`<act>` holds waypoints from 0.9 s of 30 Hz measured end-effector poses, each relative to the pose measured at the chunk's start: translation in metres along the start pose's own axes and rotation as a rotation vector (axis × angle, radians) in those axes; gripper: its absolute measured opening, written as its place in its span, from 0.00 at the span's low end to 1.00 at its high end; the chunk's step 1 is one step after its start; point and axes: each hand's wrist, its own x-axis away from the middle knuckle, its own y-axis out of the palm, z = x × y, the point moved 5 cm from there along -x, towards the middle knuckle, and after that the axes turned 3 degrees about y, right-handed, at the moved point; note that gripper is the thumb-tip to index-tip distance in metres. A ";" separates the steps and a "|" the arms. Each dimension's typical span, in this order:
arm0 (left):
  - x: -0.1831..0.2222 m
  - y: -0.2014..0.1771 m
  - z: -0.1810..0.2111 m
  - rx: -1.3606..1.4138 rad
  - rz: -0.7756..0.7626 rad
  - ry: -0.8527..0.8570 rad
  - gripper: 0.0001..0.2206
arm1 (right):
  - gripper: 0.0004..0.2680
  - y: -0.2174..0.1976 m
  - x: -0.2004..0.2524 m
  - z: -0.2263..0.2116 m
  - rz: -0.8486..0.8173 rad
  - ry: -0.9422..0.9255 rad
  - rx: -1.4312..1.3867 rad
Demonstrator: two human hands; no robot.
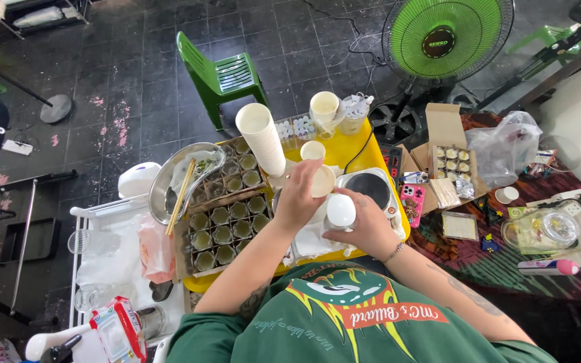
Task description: Clean paper cups using a paper towel before production.
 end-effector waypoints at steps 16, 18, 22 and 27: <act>-0.021 -0.001 0.015 0.051 -0.036 0.178 0.37 | 0.28 0.013 0.004 0.019 0.132 -0.024 0.095; -0.022 0.000 0.017 0.057 -0.065 0.176 0.37 | 0.23 0.017 0.002 0.029 0.061 0.040 0.167; -0.023 0.000 0.016 0.064 -0.070 0.171 0.38 | 0.22 0.008 0.000 0.012 0.015 0.026 0.215; -0.021 0.000 0.014 -0.011 -0.066 0.190 0.37 | 0.28 0.004 -0.002 0.007 0.054 -0.024 0.098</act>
